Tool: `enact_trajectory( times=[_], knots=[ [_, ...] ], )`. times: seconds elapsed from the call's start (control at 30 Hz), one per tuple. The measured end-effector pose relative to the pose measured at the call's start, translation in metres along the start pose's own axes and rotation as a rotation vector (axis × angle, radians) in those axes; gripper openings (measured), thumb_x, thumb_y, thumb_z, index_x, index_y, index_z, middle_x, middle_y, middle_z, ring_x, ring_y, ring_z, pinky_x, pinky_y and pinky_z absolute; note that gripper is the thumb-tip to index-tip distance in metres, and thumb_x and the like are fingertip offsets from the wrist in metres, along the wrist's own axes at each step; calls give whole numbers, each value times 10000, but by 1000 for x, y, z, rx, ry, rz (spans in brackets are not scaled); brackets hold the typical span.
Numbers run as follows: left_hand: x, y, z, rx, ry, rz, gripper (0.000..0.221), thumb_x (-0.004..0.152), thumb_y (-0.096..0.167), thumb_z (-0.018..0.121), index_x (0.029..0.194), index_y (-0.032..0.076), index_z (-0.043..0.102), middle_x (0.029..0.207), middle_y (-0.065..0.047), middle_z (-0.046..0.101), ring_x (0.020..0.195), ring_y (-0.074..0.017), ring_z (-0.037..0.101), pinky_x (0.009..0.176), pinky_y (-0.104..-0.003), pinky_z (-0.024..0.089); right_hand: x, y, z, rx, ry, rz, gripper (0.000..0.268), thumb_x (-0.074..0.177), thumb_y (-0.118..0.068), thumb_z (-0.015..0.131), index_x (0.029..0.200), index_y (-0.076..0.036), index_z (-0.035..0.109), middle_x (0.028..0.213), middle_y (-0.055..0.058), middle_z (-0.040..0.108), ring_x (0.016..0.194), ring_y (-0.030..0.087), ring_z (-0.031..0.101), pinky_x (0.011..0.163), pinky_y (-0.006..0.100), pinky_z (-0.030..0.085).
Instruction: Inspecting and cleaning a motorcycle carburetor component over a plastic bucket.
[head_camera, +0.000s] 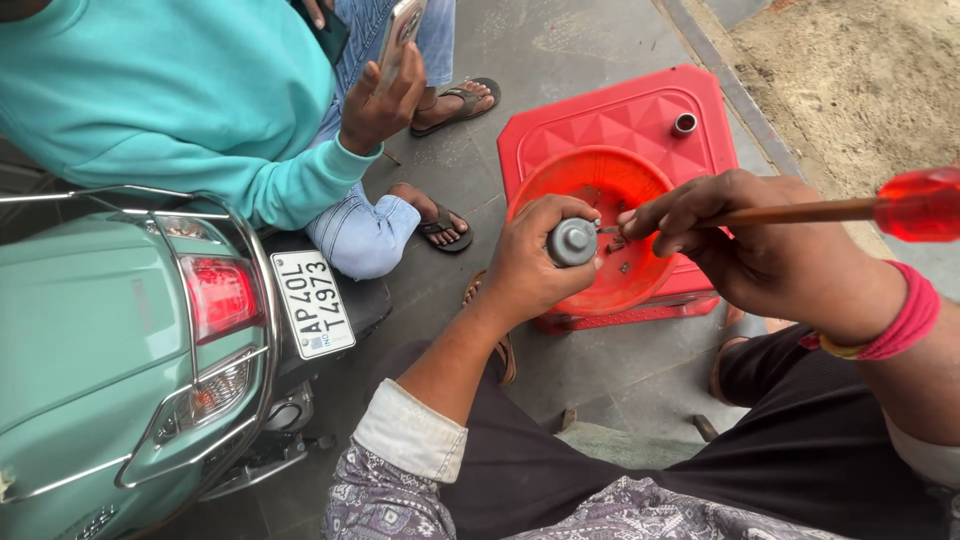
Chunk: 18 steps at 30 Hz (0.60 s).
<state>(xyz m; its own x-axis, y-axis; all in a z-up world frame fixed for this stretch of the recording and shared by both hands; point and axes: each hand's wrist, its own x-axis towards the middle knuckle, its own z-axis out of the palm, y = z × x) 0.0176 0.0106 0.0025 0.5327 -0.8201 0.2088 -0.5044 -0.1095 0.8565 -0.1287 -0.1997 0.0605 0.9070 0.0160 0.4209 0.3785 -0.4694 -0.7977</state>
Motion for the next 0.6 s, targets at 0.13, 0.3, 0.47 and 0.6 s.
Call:
enact_trajectory(
  times=[0.13, 0.3, 0.47, 0.6],
  knots=[
    [1, 3, 1, 31, 8, -1, 405, 764, 125, 825, 1124, 112, 640, 1093, -44, 711, 1072, -234, 695, 960, -382, 558, 6, -7, 2, -23, 56, -28, 239, 904, 96, 685, 1070, -17, 555, 1073, 122, 755, 1037, 223, 775, 839, 300, 649],
    [1, 5, 3, 21, 52, -3, 413, 760, 109, 825, 1132, 113, 644, 1084, -48, 709, 1054, -239, 704, 958, -391, 563, 0, 4, 8, 61, 120, -57, 204, 936, 95, 668, 1090, 0, 574, 1097, 133, 742, 1008, 209, 777, 857, 299, 658],
    [-1, 5, 1, 56, 95, 8, 422, 772, 113, 827, 1148, 120, 636, 1108, -48, 707, 1067, -239, 702, 965, -389, 567, -1, 2, 16, 190, 209, -4, 196, 956, 41, 703, 1096, 10, 569, 1087, 143, 734, 1015, 212, 776, 873, 308, 666],
    [-4, 4, 5, 19, 79, 48, 431, 796, 111, 826, 1175, 126, 623, 1154, -44, 700, 1117, -237, 695, 996, -388, 565, 4, -16, 12, 78, 231, 89, 243, 977, 48, 674, 1161, 58, 517, 1052, 200, 699, 1010, 268, 749, 878, 342, 652]
  ],
)
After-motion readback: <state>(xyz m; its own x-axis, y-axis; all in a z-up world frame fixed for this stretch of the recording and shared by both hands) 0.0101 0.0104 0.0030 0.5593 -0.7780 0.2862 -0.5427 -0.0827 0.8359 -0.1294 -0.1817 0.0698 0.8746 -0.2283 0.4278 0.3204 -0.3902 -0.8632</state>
